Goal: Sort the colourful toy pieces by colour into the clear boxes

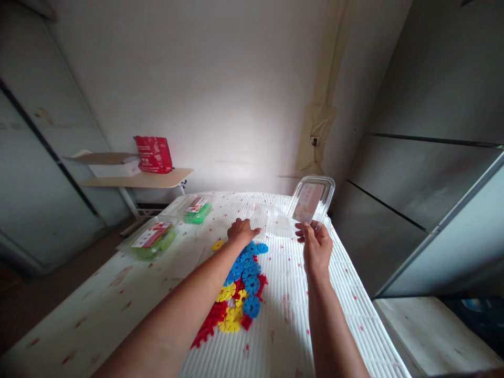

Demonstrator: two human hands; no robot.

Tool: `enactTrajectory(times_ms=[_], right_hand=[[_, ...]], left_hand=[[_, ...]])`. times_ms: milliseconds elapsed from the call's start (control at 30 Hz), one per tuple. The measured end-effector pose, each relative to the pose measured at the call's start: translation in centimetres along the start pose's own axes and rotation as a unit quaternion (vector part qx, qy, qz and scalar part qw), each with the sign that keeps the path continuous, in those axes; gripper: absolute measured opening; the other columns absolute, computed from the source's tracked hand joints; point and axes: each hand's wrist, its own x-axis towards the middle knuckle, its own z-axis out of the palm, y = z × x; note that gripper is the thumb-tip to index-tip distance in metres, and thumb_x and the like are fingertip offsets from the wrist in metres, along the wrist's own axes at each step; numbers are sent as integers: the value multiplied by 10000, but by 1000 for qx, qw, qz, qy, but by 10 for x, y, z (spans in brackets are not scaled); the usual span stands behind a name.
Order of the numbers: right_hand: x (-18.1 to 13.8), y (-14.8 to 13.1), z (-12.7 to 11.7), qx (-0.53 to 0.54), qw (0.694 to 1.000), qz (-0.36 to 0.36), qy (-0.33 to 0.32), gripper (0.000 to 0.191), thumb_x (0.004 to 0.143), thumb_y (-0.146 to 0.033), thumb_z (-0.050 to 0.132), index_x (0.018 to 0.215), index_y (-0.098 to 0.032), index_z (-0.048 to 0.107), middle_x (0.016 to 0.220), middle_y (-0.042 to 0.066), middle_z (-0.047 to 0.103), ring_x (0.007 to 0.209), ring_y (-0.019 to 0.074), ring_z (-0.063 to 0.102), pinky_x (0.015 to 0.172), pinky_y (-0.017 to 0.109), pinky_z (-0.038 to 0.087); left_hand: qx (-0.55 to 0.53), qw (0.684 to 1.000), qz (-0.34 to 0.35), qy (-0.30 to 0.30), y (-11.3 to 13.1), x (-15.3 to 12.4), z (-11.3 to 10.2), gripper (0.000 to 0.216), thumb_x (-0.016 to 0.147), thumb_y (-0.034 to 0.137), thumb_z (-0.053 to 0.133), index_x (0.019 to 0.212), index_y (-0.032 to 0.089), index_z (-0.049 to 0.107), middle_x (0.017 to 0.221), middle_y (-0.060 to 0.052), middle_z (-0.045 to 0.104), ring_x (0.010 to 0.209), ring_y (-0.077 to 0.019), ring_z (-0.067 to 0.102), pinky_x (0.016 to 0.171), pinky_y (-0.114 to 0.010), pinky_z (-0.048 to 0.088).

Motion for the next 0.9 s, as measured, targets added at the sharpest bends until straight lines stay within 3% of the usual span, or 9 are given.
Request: enactTrajectory(times_ms=[367,433,500,567,667,733,800,900], right_hand=[[1,7,-2,-26,999,12,-13,246,734,-392,613,783,-152,604,730,65,686,550,131,573,496,241,447],[-1,4,0,-40,999,10,-33,246,735,-394,614,777,-151,612,707,57,677,539,124,560,486,235,438],[-3,1,3,-44,997,4,-63,241,733,-393,622,762,-153,620,668,41,657,513,111,531,471,227,421],[-8,-1,8,-23,994,9,-105,231,729,-386,634,748,-156,620,636,27,638,486,97,500,460,223,406],[-22,0,23,40,982,45,-181,221,722,-373,655,741,-159,604,644,24,643,470,86,483,462,228,403],[-37,0,36,67,968,75,-231,222,723,-372,659,740,-162,592,636,22,643,479,90,494,475,233,414],[-55,-2,49,72,953,98,-278,236,732,-392,648,764,-167,585,640,23,649,497,102,520,494,245,437],[-73,-10,61,59,931,113,-341,364,710,-443,653,958,-190,569,831,58,686,552,130,581,515,280,482]], left_hand=[[16,1000,5,-25,2,-2,-1,613,762,664,390,1097,186,577,1107,-186,588,1073,-345,528,861,-478,363],[-1,1000,7,0,0,-6,-9,570,768,631,423,1122,205,556,1116,-173,588,1090,-349,512,895,-511,328],[-93,995,24,34,-4,-12,-20,485,773,550,488,1099,199,564,1108,-163,593,1110,-342,495,920,-508,319],[-210,975,50,48,-10,-21,-31,386,806,475,481,1037,186,590,1040,-139,621,1062,-298,535,889,-442,380],[-372,924,93,3,-20,-43,-45,386,866,456,368,1043,188,583,889,-75,651,806,-177,623,684,-291,476],[-504,855,122,-22,-28,-59,-52,388,835,439,437,1107,183,545,812,-39,638,660,-126,606,563,-231,465],[-596,792,131,-9,-41,-73,-59,411,764,377,551,1114,163,534,716,-3,600,568,-96,563,489,-192,424],[-620,778,83,55,-74,-84,-72,429,711,327,589,1093,137,552,612,37,539,480,-68,488,423,-171,351]])
